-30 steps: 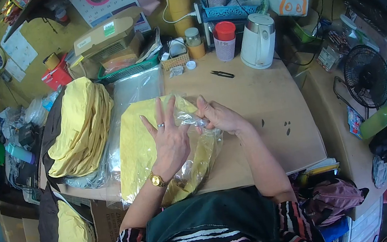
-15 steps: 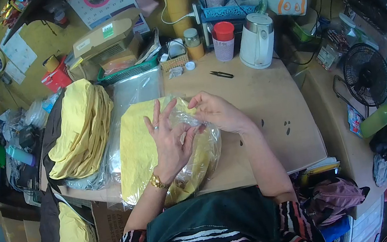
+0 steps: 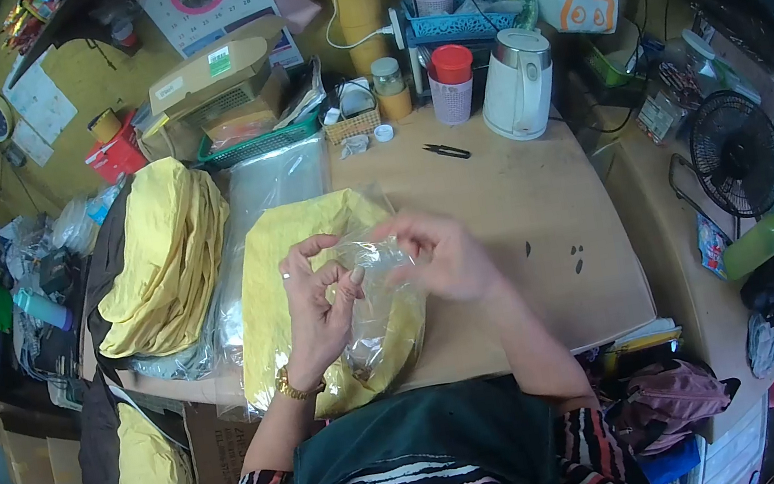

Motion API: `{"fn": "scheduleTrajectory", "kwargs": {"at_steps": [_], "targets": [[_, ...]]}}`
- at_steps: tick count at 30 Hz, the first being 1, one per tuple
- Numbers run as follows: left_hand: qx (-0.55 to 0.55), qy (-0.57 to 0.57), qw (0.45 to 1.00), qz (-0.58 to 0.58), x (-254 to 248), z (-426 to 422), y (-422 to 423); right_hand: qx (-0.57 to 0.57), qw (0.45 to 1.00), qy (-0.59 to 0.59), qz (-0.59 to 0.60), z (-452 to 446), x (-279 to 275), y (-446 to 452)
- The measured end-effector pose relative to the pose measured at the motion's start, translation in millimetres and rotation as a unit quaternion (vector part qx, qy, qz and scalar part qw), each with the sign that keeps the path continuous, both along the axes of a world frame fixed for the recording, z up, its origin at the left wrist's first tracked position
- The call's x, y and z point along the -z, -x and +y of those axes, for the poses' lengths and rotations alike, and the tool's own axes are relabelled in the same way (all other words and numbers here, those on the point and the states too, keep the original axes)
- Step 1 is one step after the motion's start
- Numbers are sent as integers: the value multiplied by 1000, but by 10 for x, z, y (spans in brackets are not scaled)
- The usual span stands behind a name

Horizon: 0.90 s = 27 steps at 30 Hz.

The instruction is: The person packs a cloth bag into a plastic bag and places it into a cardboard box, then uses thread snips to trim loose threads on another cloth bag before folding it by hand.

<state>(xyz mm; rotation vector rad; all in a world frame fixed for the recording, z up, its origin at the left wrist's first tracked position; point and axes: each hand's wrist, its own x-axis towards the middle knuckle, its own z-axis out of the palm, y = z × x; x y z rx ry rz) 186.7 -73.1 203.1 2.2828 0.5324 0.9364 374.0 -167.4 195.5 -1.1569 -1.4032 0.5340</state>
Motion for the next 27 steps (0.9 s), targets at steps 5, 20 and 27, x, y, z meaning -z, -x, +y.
{"fn": "scheduleTrajectory", "kwargs": {"at_steps": [5, 20, 27], "targets": [[-7, -50, 997, -50, -145, -157, -108, 49, 992, -75, -90, 166, 272, 195], [57, -56, 997, 18, 563, -78, -363, 0, 940, -6, 341, 84, 400, 141], [49, -28, 998, 40, 355, -132, -320, 115, 955, 20, 273, 113, 255, 154]]}}
